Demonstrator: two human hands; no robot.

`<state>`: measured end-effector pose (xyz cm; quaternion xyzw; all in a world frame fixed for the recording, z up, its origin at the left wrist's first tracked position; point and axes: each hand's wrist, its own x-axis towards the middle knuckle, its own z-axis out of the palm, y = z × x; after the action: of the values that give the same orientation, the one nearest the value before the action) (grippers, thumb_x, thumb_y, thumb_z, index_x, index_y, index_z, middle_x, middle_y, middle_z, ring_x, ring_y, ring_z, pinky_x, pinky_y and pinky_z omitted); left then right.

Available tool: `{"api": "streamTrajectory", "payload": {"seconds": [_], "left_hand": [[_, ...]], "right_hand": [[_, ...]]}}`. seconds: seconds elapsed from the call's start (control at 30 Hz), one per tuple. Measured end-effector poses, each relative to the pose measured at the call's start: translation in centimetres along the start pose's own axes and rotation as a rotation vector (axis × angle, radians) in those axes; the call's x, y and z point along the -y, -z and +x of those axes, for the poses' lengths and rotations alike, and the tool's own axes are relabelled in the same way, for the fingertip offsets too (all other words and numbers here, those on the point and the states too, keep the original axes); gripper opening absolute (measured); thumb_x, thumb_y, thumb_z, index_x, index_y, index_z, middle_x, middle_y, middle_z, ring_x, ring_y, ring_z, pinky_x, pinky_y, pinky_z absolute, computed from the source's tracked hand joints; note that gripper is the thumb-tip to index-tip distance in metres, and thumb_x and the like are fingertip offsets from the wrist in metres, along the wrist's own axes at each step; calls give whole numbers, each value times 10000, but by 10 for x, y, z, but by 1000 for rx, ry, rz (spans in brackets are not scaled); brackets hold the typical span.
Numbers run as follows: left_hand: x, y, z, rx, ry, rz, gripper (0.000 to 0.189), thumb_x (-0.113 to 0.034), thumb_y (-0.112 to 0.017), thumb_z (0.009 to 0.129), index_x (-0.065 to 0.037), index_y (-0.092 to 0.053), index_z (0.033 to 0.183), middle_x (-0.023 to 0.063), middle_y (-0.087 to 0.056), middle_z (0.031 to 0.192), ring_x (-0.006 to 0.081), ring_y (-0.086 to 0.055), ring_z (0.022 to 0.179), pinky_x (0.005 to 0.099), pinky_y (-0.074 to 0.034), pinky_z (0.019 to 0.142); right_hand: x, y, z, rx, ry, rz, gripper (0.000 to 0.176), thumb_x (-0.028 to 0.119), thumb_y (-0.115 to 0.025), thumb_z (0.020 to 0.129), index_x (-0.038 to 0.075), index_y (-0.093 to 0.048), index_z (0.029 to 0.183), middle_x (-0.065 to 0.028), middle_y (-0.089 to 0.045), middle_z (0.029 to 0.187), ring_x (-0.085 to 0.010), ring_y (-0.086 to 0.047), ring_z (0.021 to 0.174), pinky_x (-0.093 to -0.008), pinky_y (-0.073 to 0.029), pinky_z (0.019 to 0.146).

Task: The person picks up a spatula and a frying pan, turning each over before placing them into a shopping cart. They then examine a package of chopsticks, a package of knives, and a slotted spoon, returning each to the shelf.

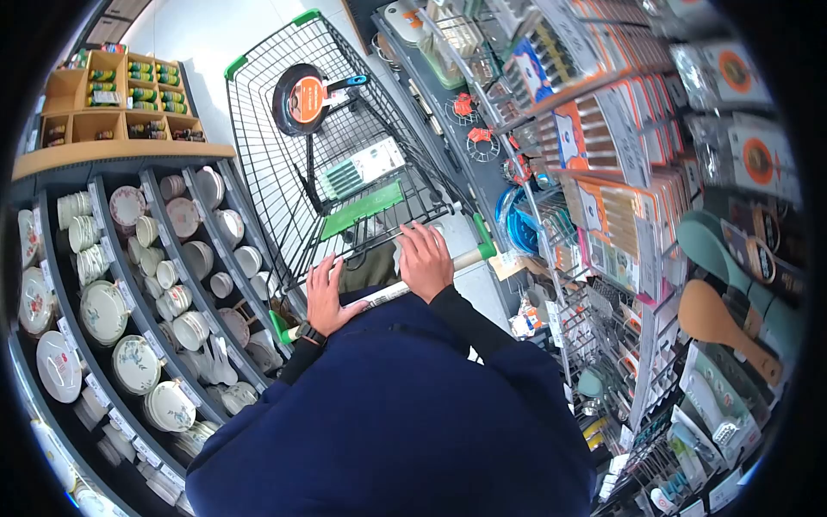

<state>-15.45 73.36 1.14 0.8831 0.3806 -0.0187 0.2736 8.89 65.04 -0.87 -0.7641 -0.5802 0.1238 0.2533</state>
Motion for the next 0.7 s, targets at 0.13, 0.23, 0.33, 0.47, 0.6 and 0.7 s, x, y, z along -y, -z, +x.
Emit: {"api": "streamTrajectory", "payload": {"seconds": [0.13, 0.23, 0.33, 0.47, 0.6, 0.7], "left_hand": [[18, 10, 12, 9, -10, -48, 985, -594, -729, 732, -58, -367, 1474, 171, -374, 1487, 352, -329, 1394, 544, -180, 1161], [34, 18, 23, 11, -30, -63, 968, -588, -720, 746, -59, -367, 1475, 164, -380, 1484, 351, -336, 1390, 551, -183, 1156], [51, 31, 35, 9, -44, -64, 950, -586, -707, 762, -56, -367, 1474, 163, -383, 1482, 352, -338, 1388, 557, -183, 1152], [74, 43, 57, -18, -75, -60, 921, -579, -690, 786, -49, -370, 1468, 167, -385, 1476, 352, -338, 1385, 561, -181, 1150], [96, 59, 83, -49, -91, -58, 877, -552, -678, 809, -44, -382, 1458, 172, -397, 1456, 348, -348, 1369, 561, -179, 1149], [114, 68, 103, -83, -99, -69, 833, -559, -635, 844, -62, -384, 1463, 180, -421, 1433, 345, -376, 1355, 556, -181, 1153]], "right_hand": [[12, -8, 14, -45, 2, 30, 195, 49, -633, 783, 58, -674, 973, -43, -653, 1190, -253, -561, 1205, -420, -429, 1016], [24, -14, 29, -50, -13, 31, 165, 47, -634, 776, 65, -678, 934, -34, -659, 1184, -249, -566, 1201, -404, -453, 979], [31, -24, 48, -62, -19, 13, 147, 40, -635, 767, 72, -677, 904, -29, -667, 1175, -246, -575, 1195, -388, -472, 932], [37, -36, 79, -96, -33, 10, 130, 34, -633, 758, 77, -671, 874, -23, -677, 1155, -234, -595, 1173, -383, -484, 883], [42, -44, 114, -114, -36, 13, 115, 35, -618, 768, 76, -666, 864, -30, -681, 1143, -236, -603, 1162, -381, -498, 870], [39, -57, 141, -161, -9, 41, 115, 34, -611, 775, 72, -664, 870, -37, -685, 1128, -242, -611, 1150, -383, -501, 894]]}}
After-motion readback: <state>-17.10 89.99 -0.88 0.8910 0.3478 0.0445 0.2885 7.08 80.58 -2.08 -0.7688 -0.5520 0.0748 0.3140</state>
